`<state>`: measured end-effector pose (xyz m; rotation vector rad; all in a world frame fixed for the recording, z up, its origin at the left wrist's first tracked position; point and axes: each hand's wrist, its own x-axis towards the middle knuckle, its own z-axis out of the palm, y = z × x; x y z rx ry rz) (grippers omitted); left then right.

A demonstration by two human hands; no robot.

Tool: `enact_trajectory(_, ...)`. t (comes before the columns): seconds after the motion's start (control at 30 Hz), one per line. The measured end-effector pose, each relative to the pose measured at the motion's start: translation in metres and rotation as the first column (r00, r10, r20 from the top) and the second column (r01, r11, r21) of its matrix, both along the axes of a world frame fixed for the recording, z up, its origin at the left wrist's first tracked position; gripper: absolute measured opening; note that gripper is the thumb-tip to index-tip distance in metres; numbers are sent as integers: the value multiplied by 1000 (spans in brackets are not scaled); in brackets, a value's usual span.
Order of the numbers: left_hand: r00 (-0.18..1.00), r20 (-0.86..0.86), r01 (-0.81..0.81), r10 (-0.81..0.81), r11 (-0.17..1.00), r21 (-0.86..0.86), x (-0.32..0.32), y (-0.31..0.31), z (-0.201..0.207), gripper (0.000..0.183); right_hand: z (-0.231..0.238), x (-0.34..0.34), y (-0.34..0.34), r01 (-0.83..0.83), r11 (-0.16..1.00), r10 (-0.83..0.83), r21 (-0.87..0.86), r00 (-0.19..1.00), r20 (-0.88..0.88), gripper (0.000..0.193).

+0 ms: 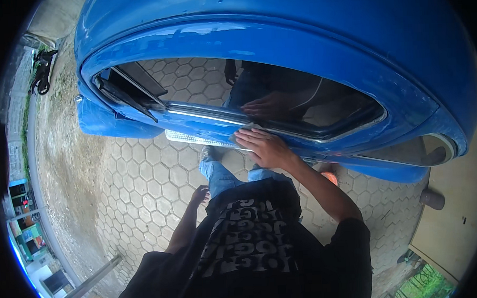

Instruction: The person wets sandpaper in a bucket of water and sands the window frames and body panels of a car by hand.

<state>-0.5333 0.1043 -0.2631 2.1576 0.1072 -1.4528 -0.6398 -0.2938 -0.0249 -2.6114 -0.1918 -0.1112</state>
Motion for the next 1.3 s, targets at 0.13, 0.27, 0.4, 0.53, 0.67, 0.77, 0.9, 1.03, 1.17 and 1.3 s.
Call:
enact_trajectory(0.13,982,-101,173,-159,974,146,-20,13,-19,40,-11,109,49,-95,995,92,23,989,117,55)
enact_trajectory(0.27,947,23,320,-322,945,63,-30,38,-47,38,-14,128,68,-150,988,141,46,978,154,53)
enact_trajectory(0.4,985,5,171,-172,981,92,-10,16,-34,38,-5,51,21,-63,992,56,114,997,60,50)
enact_trajectory(0.53,967,136,209,-217,975,71,-10,29,-28,36,8,37,16,-48,995,55,91,996,-73,52)
enact_trajectory(0.67,975,-126,-168,181,980,102,-14,10,9,29,-14,122,49,-145,983,135,113,987,89,50)
enact_trajectory(0.77,975,-158,-136,156,983,126,-20,20,13,29,-23,176,90,-109,994,102,33,983,151,51)
enact_trajectory(0.9,971,-63,-229,231,973,30,-14,12,10,33,-20,149,84,-31,1000,31,-5,985,168,49)
enact_trajectory(1.03,978,172,-103,121,988,-113,9,6,12,36,-1,53,43,104,994,-103,-18,994,48,51)
enact_trajectory(1.17,955,208,-146,213,944,-296,31,-33,47,33,2,51,48,155,984,-153,-86,988,34,51)
enact_trajectory(1.3,942,328,42,66,950,-310,53,-71,84,28,-21,139,100,133,989,-122,-71,982,141,59)
